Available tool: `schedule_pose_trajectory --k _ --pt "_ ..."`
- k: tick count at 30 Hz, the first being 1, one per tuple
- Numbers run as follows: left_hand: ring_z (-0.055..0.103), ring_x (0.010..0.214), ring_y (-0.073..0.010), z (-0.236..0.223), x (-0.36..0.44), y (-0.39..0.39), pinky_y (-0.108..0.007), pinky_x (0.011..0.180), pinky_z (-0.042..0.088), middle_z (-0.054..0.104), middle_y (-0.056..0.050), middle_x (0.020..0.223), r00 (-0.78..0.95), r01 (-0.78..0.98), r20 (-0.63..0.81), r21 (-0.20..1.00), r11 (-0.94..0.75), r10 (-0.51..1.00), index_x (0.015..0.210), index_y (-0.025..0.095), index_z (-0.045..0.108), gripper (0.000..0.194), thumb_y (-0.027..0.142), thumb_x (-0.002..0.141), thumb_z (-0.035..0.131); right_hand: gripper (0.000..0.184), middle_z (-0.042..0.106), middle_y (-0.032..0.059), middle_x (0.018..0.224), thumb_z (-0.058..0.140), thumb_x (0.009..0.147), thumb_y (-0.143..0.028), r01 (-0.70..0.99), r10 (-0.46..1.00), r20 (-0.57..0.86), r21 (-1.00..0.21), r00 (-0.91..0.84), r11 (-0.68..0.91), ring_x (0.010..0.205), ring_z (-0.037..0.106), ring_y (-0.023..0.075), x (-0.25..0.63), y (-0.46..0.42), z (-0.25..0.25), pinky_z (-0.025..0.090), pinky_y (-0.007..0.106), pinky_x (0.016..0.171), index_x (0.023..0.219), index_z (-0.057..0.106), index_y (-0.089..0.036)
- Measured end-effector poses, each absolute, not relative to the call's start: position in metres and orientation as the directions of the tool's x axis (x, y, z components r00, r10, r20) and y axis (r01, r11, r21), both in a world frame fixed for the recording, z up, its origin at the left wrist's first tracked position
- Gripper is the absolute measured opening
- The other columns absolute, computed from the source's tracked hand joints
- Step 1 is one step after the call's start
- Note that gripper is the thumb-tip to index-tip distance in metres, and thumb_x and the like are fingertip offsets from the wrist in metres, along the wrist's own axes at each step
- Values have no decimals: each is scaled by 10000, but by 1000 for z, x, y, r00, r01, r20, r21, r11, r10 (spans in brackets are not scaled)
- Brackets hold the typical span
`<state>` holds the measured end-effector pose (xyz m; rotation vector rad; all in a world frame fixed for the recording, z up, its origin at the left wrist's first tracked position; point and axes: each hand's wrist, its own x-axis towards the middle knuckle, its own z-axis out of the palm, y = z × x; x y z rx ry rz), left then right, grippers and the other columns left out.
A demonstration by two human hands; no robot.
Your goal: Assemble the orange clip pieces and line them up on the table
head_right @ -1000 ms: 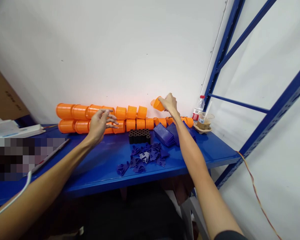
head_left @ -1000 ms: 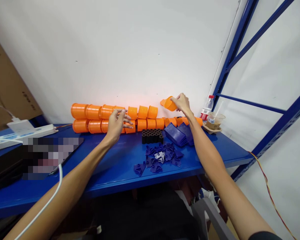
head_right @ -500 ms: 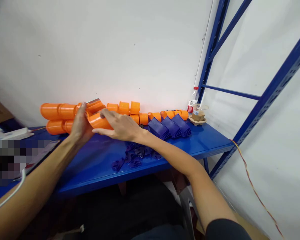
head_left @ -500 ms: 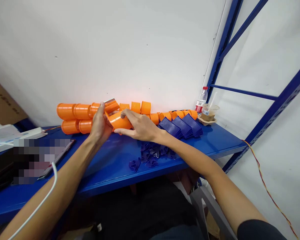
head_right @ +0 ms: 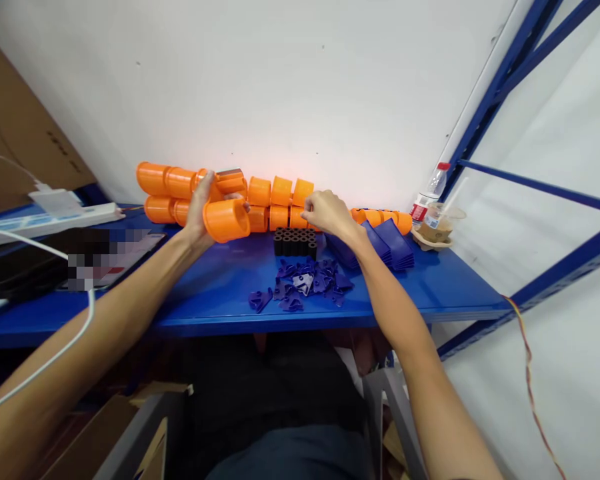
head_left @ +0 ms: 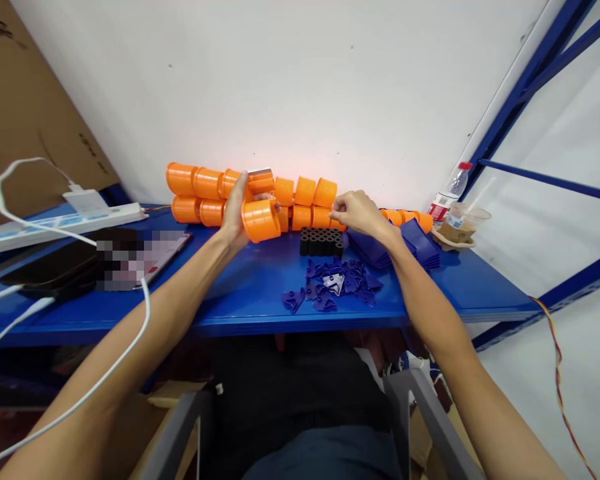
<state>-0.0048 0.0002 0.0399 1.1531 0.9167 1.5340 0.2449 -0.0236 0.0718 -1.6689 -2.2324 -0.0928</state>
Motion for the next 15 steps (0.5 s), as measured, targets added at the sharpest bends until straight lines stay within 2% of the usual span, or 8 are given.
schedule_pose_trajectory --k 3,4,9,12,15 --pt "645 547 -142 42 -2 -5 -282 587 535 622 37 571 7 -475 11 880 -7 1000 909 217 634 514 552 1172 348 228 675 41 674 787 911 -241 955 960 118 -127 -254 268 701 645 197 246 -36 79 397 331 696 701 716 -189" --pt "647 545 -141 43 -2 -6 -278 580 534 631 32 572 23 -498 -8 867 19 1000 901 213 642 528 564 1172 356 264 655 38 639 811 905 -264 959 965 62 -110 -255 261 684 647 201 245 -41 81 404 336 694 673 704 -193" --pt "686 562 -171 34 -4 1 -287 566 582 667 -24 606 53 -490 44 872 -13 998 856 199 674 556 619 1130 434 307 628 49 608 857 893 -316 965 965 0 3 -261 261 704 680 239 234 -50 77 432 361 700 651 706 -202" --pt "707 595 -213 30 -6 6 -322 575 611 684 -46 629 49 -458 84 887 -52 995 940 205 706 519 650 1091 486 238 649 51 625 852 895 -316 962 964 -24 54 -266 267 727 698 246 228 -47 70 433 352 685 715 751 -197" --pt "701 611 -210 30 -6 5 -316 602 602 681 -44 645 78 -494 90 869 -40 993 964 209 701 487 635 1091 503 158 702 66 681 835 900 -308 959 964 -40 91 -264 267 767 720 253 226 -45 68 445 342 695 811 807 -181"
